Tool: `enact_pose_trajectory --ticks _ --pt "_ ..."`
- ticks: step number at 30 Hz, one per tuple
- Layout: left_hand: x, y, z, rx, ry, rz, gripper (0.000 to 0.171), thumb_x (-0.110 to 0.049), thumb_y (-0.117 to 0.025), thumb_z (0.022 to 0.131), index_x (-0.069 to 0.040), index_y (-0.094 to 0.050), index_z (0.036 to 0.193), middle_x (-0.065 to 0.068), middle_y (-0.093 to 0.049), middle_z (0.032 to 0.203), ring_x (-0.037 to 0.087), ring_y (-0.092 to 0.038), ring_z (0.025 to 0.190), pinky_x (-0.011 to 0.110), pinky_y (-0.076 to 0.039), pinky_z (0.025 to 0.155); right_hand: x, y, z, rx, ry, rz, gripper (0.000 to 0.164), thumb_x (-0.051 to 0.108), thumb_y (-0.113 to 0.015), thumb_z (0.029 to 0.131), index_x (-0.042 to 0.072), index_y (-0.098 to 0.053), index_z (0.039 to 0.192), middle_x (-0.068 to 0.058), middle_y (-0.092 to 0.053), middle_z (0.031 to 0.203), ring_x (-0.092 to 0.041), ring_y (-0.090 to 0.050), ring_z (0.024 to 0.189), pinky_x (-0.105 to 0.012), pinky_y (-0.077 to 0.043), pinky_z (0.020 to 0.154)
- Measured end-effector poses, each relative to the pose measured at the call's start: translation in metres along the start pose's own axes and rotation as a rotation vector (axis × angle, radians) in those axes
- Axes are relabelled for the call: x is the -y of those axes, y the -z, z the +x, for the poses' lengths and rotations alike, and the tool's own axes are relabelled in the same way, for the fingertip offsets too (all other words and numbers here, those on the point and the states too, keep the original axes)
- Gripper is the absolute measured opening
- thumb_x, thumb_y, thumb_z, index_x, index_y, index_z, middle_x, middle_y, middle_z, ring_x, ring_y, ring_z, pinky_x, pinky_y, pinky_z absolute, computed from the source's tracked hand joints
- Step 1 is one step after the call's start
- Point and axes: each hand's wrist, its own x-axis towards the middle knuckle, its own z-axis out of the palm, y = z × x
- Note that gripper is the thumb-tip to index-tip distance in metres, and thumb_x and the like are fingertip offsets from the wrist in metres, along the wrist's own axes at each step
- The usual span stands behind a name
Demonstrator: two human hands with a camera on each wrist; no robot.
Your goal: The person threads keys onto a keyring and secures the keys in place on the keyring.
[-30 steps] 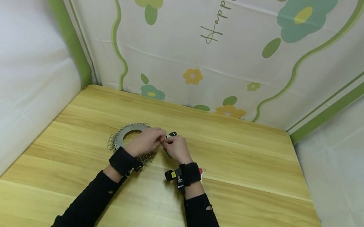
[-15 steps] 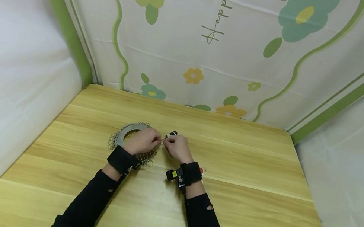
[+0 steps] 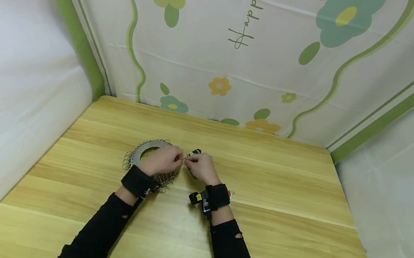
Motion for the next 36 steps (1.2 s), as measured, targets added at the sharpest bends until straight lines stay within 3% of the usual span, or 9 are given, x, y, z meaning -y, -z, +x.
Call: enact_pose_trajectory --ticks 9,17,26,32,36 --pt "0.0 0.001 0.0 0.066 0.026 -0.072 0.017 -0.013 -0.052 0.094 -0.015 -0.058 0.078 -0.001 -0.053 0.07 0.012 -0.047 0.056 0.025 -0.039 0.055 -0.006 0.0 0.003 0.038 0.046 -0.002 0.016 0.017 -0.06 0.094 0.015 -0.074 0.102 -0.001 -0.068 0.094 -0.013 -0.053 0.061 -0.027 -0.044 0.056" --pt "0.002 -0.001 0.0 0.15 0.034 -0.144 0.021 -0.015 -0.048 0.098 -0.012 -0.053 0.077 0.001 -0.041 0.062 0.012 -0.039 0.051 0.025 -0.033 0.053 -0.006 -0.001 0.004 0.026 0.064 -0.02 0.016 0.015 -0.06 0.094 0.013 -0.075 0.1 -0.001 -0.068 0.094 -0.014 -0.054 0.061 -0.028 -0.043 0.055" --pt "0.004 -0.004 -0.001 0.158 0.028 -0.08 0.02 -0.008 -0.047 0.097 -0.008 -0.064 0.086 0.001 -0.053 0.067 0.012 -0.042 0.053 0.026 -0.037 0.056 -0.012 0.005 0.004 0.012 0.035 -0.027 0.018 0.017 -0.059 0.095 0.009 -0.074 0.101 -0.006 -0.069 0.096 -0.016 -0.058 0.068 -0.029 -0.045 0.059" --pt "0.008 -0.001 0.006 0.117 -0.007 0.002 0.024 -0.004 -0.052 0.095 -0.008 -0.068 0.077 0.002 -0.062 0.076 0.012 -0.046 0.055 0.026 -0.039 0.061 -0.011 0.02 0.007 -0.023 -0.008 -0.001 0.022 0.019 -0.059 0.095 0.006 -0.072 0.107 -0.006 -0.068 0.1 -0.018 -0.059 0.075 -0.031 -0.045 0.06" --pt "0.007 -0.002 0.004 0.117 0.009 0.026 0.027 -0.004 -0.054 0.092 -0.01 -0.065 0.069 0.001 -0.063 0.077 0.011 -0.046 0.054 0.025 -0.037 0.058 -0.014 0.024 0.008 -0.03 -0.035 -0.001 0.023 0.022 -0.059 0.095 0.008 -0.072 0.108 -0.006 -0.068 0.103 -0.018 -0.059 0.08 -0.032 -0.045 0.064"
